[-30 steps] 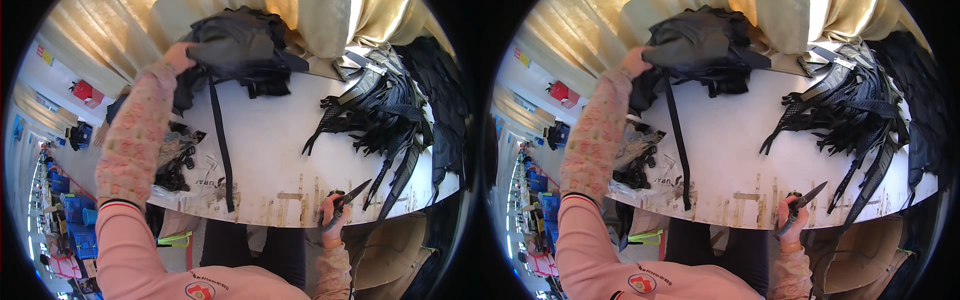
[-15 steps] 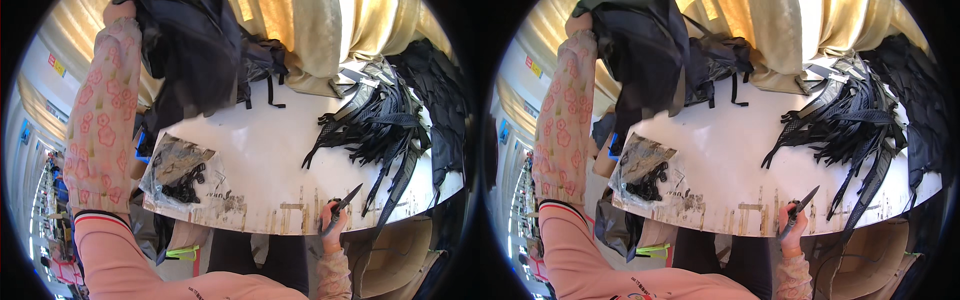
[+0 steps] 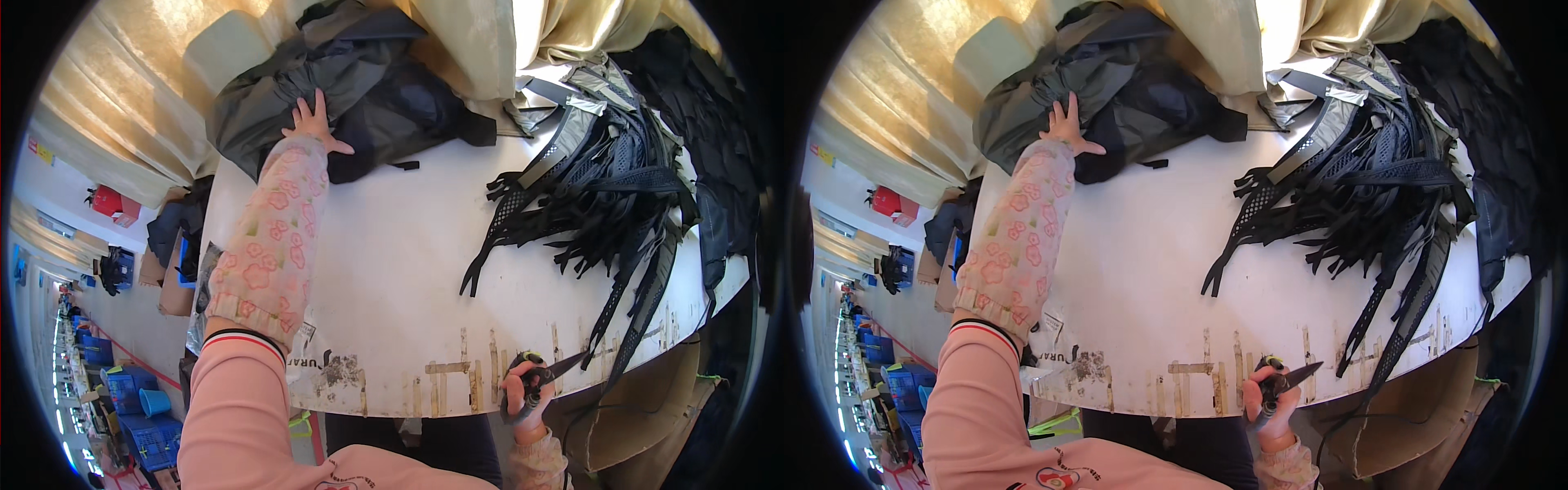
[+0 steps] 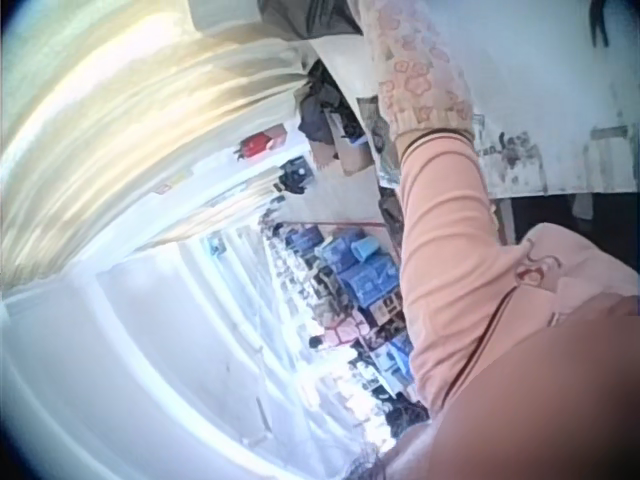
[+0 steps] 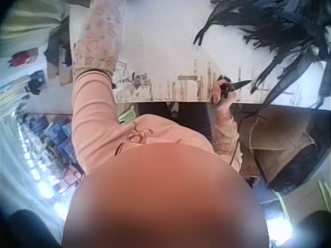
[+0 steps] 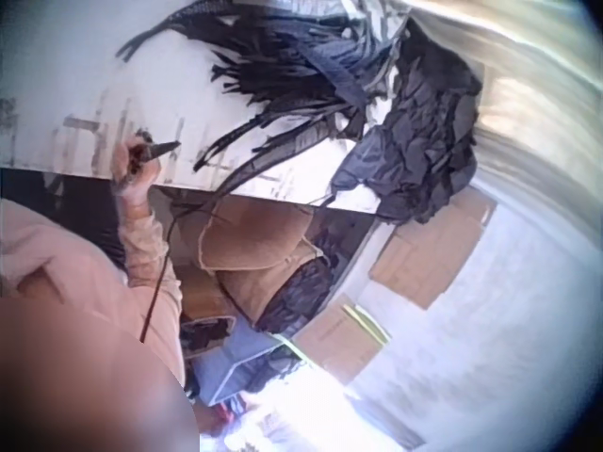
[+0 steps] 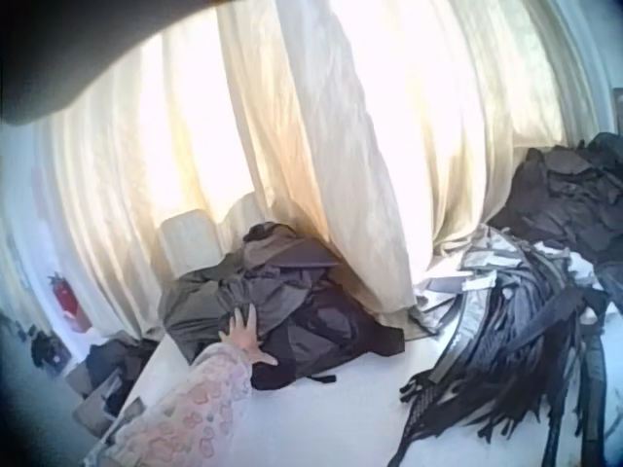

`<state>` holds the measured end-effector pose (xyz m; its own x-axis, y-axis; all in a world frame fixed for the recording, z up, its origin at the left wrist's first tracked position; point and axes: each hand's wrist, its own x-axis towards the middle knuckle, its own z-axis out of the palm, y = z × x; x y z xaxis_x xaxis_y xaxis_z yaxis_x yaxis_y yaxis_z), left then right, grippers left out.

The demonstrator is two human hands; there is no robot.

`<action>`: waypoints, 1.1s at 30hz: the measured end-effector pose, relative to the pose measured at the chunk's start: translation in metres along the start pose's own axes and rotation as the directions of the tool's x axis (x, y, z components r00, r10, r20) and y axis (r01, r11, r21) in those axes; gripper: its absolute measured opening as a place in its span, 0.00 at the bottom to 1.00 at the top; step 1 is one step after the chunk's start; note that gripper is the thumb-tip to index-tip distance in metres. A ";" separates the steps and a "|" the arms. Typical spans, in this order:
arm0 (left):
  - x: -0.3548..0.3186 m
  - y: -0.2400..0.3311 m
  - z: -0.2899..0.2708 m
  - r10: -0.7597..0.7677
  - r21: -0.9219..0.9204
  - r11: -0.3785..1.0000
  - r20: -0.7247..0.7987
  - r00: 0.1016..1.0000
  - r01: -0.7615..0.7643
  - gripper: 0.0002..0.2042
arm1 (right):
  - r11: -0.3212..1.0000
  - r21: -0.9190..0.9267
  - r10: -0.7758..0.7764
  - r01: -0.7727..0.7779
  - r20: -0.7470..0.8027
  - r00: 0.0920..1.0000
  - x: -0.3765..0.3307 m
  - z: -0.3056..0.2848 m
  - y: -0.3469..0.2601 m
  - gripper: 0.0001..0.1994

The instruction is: Trimming loose threads and excess fabric borders from synthetic garment components using scissors.

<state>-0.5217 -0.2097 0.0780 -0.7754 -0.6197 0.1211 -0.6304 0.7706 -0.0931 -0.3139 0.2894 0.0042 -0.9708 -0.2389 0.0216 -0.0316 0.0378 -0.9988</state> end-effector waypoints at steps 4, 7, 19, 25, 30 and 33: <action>0.025 -0.011 0.022 -0.011 0.014 1.000 -0.159 0.987 0.014 0.47 | 0.998 0.022 0.052 -0.052 0.008 0.999 -0.003 0.001 -0.003 0.07; 0.043 -0.028 0.026 0.042 0.027 0.999 -0.103 0.994 -0.039 0.40 | 1.000 0.020 0.017 -0.017 0.003 1.000 -0.005 0.001 0.001 0.08; -0.151 -0.087 -0.129 0.562 -0.033 0.827 0.063 0.825 -0.561 0.24 | 0.998 0.069 0.013 -0.011 -0.019 1.000 0.001 0.006 0.001 0.03; -0.296 -0.098 -0.106 0.774 -0.348 0.633 0.300 0.558 -0.692 0.41 | 0.983 0.168 -0.052 0.074 -0.131 0.990 0.003 0.016 -0.001 0.06; -0.309 -0.120 -0.143 0.522 -0.722 0.591 0.002 0.853 -0.360 0.18 | 0.957 0.178 -0.168 0.230 -0.309 0.936 -0.005 0.009 -0.015 0.06; -0.269 -0.165 -0.132 0.385 -0.443 0.718 -0.390 0.836 -0.537 0.14 | 0.903 0.142 -0.366 0.405 -0.240 0.899 -0.010 0.016 -0.066 0.08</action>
<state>-0.2043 -0.1500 0.1912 -0.8776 -0.1633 0.4507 -0.0202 0.9520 0.3056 -0.2984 0.2732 0.0690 -0.9186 0.0041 0.3952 -0.3879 -0.2006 -0.8996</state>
